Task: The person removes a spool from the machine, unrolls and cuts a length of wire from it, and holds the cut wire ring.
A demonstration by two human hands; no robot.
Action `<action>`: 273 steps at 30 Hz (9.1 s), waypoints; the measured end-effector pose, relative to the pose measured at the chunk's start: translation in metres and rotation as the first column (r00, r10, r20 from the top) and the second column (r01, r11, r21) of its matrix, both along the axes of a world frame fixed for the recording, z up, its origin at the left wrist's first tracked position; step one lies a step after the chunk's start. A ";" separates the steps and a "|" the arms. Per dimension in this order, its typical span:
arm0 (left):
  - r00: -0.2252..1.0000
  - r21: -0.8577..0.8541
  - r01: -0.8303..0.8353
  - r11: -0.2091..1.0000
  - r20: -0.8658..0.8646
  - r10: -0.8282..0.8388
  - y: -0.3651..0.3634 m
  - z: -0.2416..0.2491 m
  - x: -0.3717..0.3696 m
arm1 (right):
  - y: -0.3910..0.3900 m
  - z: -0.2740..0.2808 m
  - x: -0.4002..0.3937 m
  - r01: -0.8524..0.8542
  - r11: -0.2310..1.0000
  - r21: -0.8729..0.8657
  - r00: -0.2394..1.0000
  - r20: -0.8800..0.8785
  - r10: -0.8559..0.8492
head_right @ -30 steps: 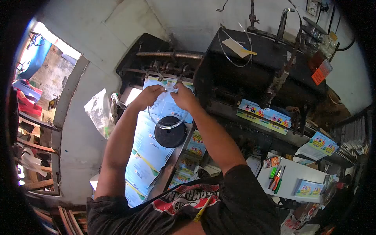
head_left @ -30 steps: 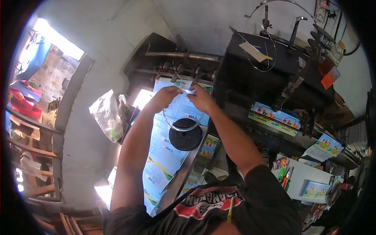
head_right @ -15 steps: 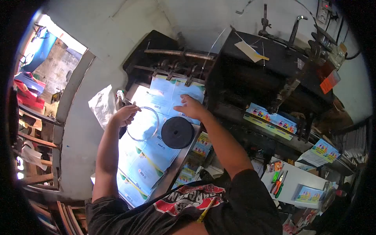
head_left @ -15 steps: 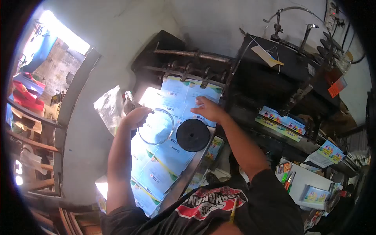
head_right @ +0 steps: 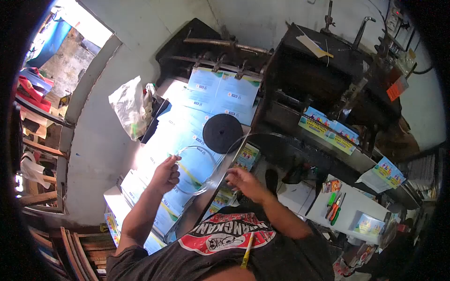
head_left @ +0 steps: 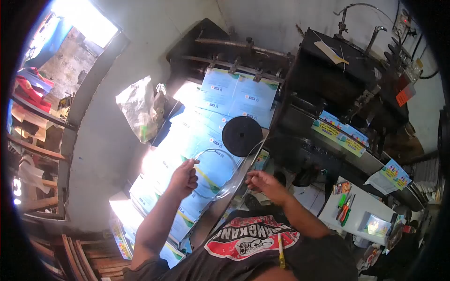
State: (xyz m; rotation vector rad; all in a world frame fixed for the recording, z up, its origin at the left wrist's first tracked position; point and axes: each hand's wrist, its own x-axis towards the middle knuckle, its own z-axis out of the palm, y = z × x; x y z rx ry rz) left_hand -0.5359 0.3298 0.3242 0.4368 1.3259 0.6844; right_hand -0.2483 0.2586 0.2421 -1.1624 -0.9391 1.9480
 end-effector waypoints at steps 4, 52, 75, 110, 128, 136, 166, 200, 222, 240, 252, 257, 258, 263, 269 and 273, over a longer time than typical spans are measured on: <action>0.995 0.029 -0.096 0.995 0.042 0.095 -0.033 -0.016 0.032 | -0.031 -0.002 -0.035 0.189 0.978 -0.085 0.928 -0.312 -0.206; 0.606 0.302 0.759 0.577 -0.652 -0.456 0.190 0.052 0.219 | 0.164 0.044 0.105 0.217 0.876 0.431 0.973 -0.018 -0.232; 0.697 0.345 0.710 0.614 -0.466 -0.544 0.239 0.090 0.101 | 0.214 -0.010 0.020 0.178 0.762 0.623 0.693 0.470 -0.546; 0.974 0.109 0.224 0.968 0.011 -0.227 0.140 -0.009 0.023 | 0.293 0.020 -0.073 -0.701 0.602 0.382 0.572 0.805 0.156; 0.848 -0.018 0.491 0.871 -0.218 -0.482 0.138 0.018 -0.007 | 0.265 0.044 -0.037 -0.642 0.664 0.384 0.712 0.621 0.329; 0.746 -0.052 0.649 0.759 -0.150 -0.649 0.110 0.010 -0.027 | 0.210 0.031 0.003 -0.517 0.637 0.572 0.781 0.619 0.078; 0.957 0.035 0.291 0.956 0.004 -0.291 -0.032 -0.034 0.058 | 0.012 0.004 -0.001 0.221 0.964 -0.150 0.975 0.033 -0.218; 0.872 0.125 0.474 0.872 0.073 -0.485 -0.116 -0.033 0.110 | -0.064 -0.014 0.066 0.035 0.936 0.349 0.944 0.296 -0.145; 0.953 0.209 -0.202 0.957 0.267 0.143 -0.195 -0.034 0.140 | -0.039 0.019 0.099 -0.455 0.890 -0.004 0.848 -0.306 0.433; 0.925 0.162 -0.283 0.946 0.307 0.224 -0.300 -0.039 0.131 | -0.076 0.000 0.030 -0.310 0.903 -0.296 0.870 -0.471 0.144; 0.881 0.373 -0.127 0.919 0.469 -0.068 -0.335 -0.054 0.121 | -0.088 0.004 0.043 -0.119 0.986 -0.120 0.952 -0.296 0.079; 0.881 0.377 -0.074 0.923 0.458 -0.117 -0.337 -0.049 0.126 | -0.099 -0.003 0.055 -0.124 0.986 -0.110 0.979 -0.173 0.104; 0.872 0.349 -0.062 0.935 0.475 -0.120 -0.338 -0.051 0.127 | -0.102 0.001 0.053 -0.107 0.992 -0.065 0.993 -0.058 0.103; 0.860 0.303 0.019 0.953 0.481 -0.170 -0.344 -0.058 0.128 | -0.082 0.005 0.029 -0.035 0.998 -0.047 0.999 0.001 0.035; 0.884 0.263 0.044 0.964 0.439 -0.160 -0.335 -0.049 0.131 | -0.077 0.044 0.025 -0.306 0.428 0.850 0.713 0.503 -0.489; 0.875 0.258 0.086 0.962 0.442 -0.197 -0.326 -0.043 0.132 | -0.060 0.029 0.043 -0.740 0.008 0.673 0.630 0.696 -0.344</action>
